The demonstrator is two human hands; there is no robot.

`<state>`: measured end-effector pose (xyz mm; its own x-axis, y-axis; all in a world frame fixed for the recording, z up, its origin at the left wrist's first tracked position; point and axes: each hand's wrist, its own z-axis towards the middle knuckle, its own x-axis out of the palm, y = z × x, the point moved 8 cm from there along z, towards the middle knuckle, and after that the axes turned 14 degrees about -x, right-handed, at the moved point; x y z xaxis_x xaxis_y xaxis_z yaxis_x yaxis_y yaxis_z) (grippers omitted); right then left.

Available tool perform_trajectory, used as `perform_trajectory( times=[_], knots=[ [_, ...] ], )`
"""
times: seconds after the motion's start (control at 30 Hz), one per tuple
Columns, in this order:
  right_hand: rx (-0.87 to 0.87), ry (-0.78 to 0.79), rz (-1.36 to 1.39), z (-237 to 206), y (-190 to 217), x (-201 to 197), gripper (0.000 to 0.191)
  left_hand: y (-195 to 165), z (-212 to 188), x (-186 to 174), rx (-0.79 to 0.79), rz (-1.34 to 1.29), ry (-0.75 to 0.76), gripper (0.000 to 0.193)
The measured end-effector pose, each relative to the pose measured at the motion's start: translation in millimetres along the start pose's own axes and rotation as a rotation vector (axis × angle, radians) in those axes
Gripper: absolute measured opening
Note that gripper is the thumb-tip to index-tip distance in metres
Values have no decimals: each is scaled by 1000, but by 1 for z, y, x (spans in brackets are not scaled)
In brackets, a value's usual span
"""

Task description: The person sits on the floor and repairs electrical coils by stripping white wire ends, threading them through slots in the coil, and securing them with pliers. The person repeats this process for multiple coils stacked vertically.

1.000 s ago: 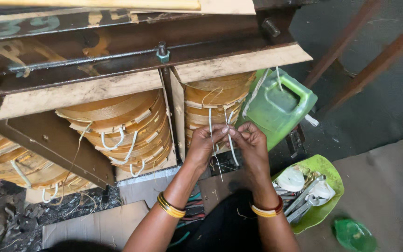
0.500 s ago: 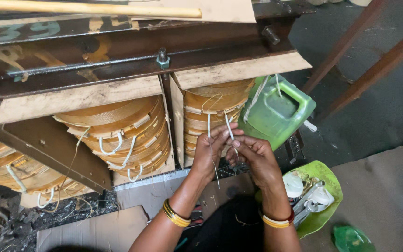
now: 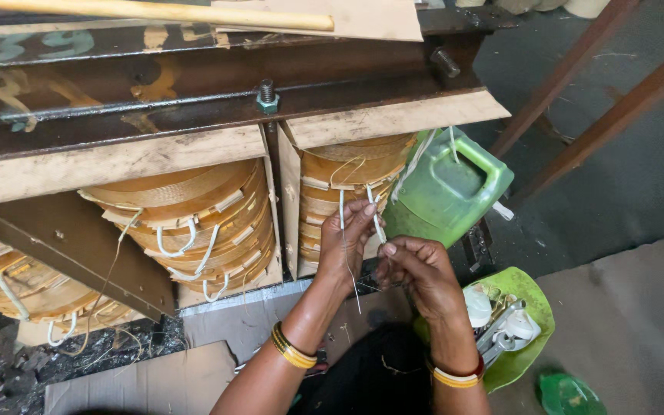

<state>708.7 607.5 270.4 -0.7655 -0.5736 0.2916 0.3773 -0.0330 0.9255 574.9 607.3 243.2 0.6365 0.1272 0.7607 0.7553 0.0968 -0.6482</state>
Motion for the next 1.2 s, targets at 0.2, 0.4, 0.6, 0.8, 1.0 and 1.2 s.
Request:
perform_trajectory(
  times=[0.2,0.4,0.6,0.8,1.0,1.2],
  knots=[
    [-39,-73,40,0,-2,-5,17,16,-12,7,-226,26,95,35],
    [-79,-44,25,-1,-2,-1,18,18,16,-1,-109,-37,5,26],
    [-19,-25,44,-1,-8,1,16,11,-2,1,-210,-72,62,36],
    [-58,1,-29,-3,-7,-1,16,5,5,2,-203,15,47,38],
    [-63,19,-88,-4,-6,-7,15,9,10,-9,-154,51,-8,31],
    [-74,27,-86,-2,-12,-5,15,5,10,-10,-134,70,-95,24]
  ],
)
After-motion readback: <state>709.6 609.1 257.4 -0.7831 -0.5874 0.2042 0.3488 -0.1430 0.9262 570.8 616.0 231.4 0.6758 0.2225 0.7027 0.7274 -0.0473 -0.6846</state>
